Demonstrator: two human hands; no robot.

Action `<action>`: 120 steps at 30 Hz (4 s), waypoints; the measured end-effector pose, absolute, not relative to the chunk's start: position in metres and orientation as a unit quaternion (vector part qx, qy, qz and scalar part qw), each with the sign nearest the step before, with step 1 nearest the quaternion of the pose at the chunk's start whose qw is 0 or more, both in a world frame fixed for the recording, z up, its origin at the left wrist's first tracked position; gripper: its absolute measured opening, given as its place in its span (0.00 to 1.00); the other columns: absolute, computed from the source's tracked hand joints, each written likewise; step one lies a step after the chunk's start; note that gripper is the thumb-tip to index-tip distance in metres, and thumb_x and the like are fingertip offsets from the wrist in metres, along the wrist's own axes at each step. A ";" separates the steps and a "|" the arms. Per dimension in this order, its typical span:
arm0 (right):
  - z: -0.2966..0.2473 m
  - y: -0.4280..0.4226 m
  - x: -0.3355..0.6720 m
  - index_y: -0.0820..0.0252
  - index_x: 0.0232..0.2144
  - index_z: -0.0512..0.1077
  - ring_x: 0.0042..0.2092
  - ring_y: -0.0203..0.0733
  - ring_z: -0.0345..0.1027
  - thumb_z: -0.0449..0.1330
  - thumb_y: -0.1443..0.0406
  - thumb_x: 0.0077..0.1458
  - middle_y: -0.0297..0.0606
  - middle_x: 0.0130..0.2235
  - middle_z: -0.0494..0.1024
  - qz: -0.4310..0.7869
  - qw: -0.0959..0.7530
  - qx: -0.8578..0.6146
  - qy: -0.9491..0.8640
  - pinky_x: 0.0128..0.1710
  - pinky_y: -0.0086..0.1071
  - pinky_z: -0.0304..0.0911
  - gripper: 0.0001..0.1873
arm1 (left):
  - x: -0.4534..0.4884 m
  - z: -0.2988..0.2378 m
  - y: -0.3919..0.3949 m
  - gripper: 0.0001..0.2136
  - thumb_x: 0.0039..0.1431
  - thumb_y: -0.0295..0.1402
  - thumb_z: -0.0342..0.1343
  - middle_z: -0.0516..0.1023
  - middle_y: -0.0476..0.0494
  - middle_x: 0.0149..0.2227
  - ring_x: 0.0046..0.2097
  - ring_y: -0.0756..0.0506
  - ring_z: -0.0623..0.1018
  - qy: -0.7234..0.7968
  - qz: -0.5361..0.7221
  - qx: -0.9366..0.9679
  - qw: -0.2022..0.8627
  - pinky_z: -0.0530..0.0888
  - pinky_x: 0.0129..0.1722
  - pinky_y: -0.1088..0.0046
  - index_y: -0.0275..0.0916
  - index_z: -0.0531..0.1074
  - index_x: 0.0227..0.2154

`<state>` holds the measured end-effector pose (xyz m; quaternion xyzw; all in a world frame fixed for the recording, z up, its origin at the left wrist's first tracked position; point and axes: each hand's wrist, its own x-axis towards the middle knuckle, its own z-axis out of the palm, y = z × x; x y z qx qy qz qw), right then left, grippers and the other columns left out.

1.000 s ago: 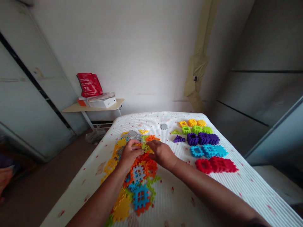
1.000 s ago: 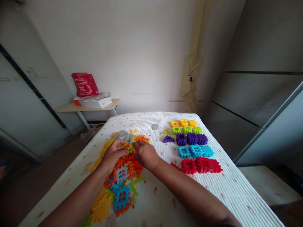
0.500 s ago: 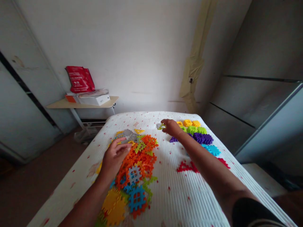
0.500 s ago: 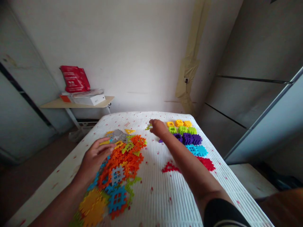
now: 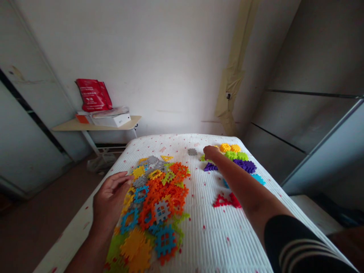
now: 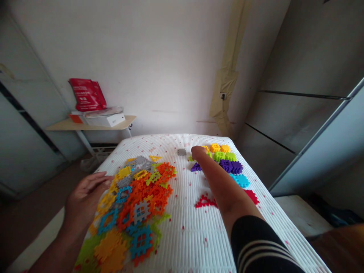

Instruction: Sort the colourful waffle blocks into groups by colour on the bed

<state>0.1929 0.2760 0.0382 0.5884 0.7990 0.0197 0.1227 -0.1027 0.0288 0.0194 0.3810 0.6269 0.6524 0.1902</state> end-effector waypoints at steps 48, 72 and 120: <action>0.000 0.052 0.167 0.62 0.37 0.71 0.35 0.43 0.72 0.49 0.71 0.55 0.44 0.37 0.76 0.010 0.025 0.371 0.928 0.28 0.28 0.64 0.12 | -0.051 0.028 0.079 0.13 0.57 0.29 0.44 0.77 0.37 0.34 0.42 0.41 0.74 0.681 0.130 0.716 -0.083 0.66 0.44 0.65 0.38 0.76 0.30; 0.040 0.091 0.181 0.56 0.39 0.73 0.37 0.37 0.72 0.48 0.66 0.59 0.37 0.37 0.78 -0.106 -0.232 0.383 0.888 0.38 0.26 0.61 0.13 | -0.066 0.016 0.038 0.14 0.40 0.39 0.63 0.77 0.47 0.23 0.27 0.48 0.75 0.565 0.586 0.396 0.426 0.72 0.31 0.70 0.36 0.74 0.29; 0.058 0.265 0.224 0.50 0.47 0.72 0.44 0.44 0.69 0.64 0.63 0.47 0.38 0.43 0.77 0.068 0.058 0.500 0.861 0.41 0.31 0.61 0.22 | -0.100 0.011 0.006 0.19 0.37 0.45 0.64 0.80 0.46 0.30 0.32 0.45 0.78 0.614 0.628 0.360 0.314 0.74 0.36 0.71 0.37 0.75 0.32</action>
